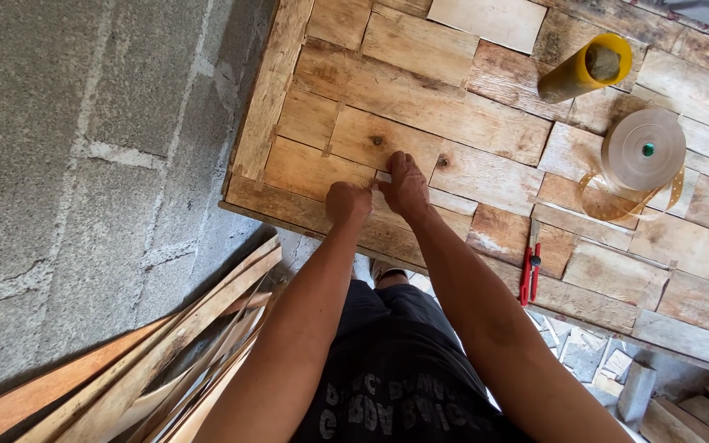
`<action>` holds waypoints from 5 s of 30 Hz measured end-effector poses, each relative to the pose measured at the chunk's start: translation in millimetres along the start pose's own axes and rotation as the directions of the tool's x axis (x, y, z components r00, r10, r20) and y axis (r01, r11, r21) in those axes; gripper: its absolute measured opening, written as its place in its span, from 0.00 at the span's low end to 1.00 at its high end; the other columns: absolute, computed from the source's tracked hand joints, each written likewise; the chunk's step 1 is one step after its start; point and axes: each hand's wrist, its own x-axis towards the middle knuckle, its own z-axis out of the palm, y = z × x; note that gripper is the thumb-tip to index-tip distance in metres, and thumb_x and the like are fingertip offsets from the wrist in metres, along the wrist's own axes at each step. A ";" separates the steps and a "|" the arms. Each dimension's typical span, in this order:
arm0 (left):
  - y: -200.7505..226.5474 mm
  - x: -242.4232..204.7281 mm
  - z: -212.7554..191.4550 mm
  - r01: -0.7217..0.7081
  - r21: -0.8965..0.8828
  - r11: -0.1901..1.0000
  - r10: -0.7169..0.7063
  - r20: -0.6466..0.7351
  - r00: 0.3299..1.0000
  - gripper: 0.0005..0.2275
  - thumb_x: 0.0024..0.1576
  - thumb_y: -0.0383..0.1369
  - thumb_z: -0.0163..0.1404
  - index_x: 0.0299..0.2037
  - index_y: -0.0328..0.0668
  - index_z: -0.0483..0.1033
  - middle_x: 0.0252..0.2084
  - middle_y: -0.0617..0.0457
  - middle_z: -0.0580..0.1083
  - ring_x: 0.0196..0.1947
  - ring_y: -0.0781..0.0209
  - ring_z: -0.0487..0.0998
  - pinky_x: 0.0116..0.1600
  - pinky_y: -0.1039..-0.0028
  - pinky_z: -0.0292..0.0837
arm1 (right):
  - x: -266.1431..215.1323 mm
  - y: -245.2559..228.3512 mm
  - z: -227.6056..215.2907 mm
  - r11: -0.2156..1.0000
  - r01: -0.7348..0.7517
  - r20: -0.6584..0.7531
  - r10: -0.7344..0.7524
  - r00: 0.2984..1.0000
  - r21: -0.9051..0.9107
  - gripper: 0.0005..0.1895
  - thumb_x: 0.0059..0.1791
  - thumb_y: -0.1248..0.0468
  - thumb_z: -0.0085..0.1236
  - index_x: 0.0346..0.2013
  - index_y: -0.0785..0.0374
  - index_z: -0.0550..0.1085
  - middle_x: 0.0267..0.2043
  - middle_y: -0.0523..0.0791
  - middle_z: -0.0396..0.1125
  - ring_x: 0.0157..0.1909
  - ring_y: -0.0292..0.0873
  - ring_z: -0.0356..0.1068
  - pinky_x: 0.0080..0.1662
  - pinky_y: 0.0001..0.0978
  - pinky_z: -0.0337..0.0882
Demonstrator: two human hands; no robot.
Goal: Assemble a wooden mosaic surface by applying double-sided tape to wood blocks and sticking them onto a base panel.
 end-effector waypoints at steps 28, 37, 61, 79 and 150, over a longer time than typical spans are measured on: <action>-27.7 55.5 28.8 0.160 -0.597 0.786 -0.063 0.180 0.982 0.06 0.51 0.21 0.61 0.28 0.20 0.79 0.23 0.40 0.77 0.18 0.55 0.78 0.20 0.67 0.69 | -13.4 -19.2 -3.0 0.995 0.004 -0.071 -0.012 0.997 -0.101 0.30 0.41 0.56 0.74 0.46 0.64 0.65 0.46 0.53 0.63 0.51 0.59 0.66 0.51 0.48 0.67; -15.7 34.1 9.7 0.175 -0.500 0.848 -0.101 0.173 0.980 0.07 0.55 0.24 0.58 0.32 0.21 0.80 0.26 0.40 0.79 0.20 0.56 0.80 0.22 0.69 0.72 | -60.1 12.4 -50.5 0.986 -0.083 0.003 0.083 0.997 0.145 0.25 0.52 0.57 0.63 0.58 0.64 0.67 0.58 0.52 0.66 0.48 0.50 0.73 0.46 0.42 0.77; -43.0 95.2 56.2 0.128 -0.537 0.834 -0.019 0.204 0.979 0.05 0.56 0.22 0.57 0.29 0.24 0.79 0.25 0.40 0.79 0.19 0.54 0.78 0.23 0.64 0.69 | -199.3 183.2 -105.0 0.848 -0.499 -0.560 0.330 0.760 -0.177 0.15 0.50 0.59 0.65 0.46 0.64 0.75 0.49 0.57 0.67 0.53 0.60 0.66 0.55 0.55 0.66; -28.3 61.9 29.9 0.102 -0.367 0.925 -0.038 0.177 0.984 0.08 0.51 0.27 0.58 0.22 0.32 0.80 0.20 0.49 0.77 0.17 0.61 0.76 0.24 0.66 0.69 | -84.4 17.0 -15.9 0.910 -0.221 -0.027 0.246 0.969 0.351 0.18 0.51 0.61 0.60 0.55 0.65 0.72 0.41 0.50 0.74 0.40 0.47 0.72 0.42 0.38 0.73; -145.7 31.5 -68.1 -0.423 -0.866 0.265 0.237 -0.367 0.900 0.05 0.58 0.28 0.57 0.40 0.37 0.75 0.34 0.50 0.79 0.32 0.63 0.80 0.39 0.75 0.79 | -158.9 118.9 -70.7 0.794 -0.592 -0.494 0.462 0.737 -0.140 0.31 0.54 0.61 0.61 0.69 0.59 0.61 0.58 0.57 0.61 0.55 0.58 0.63 0.53 0.55 0.66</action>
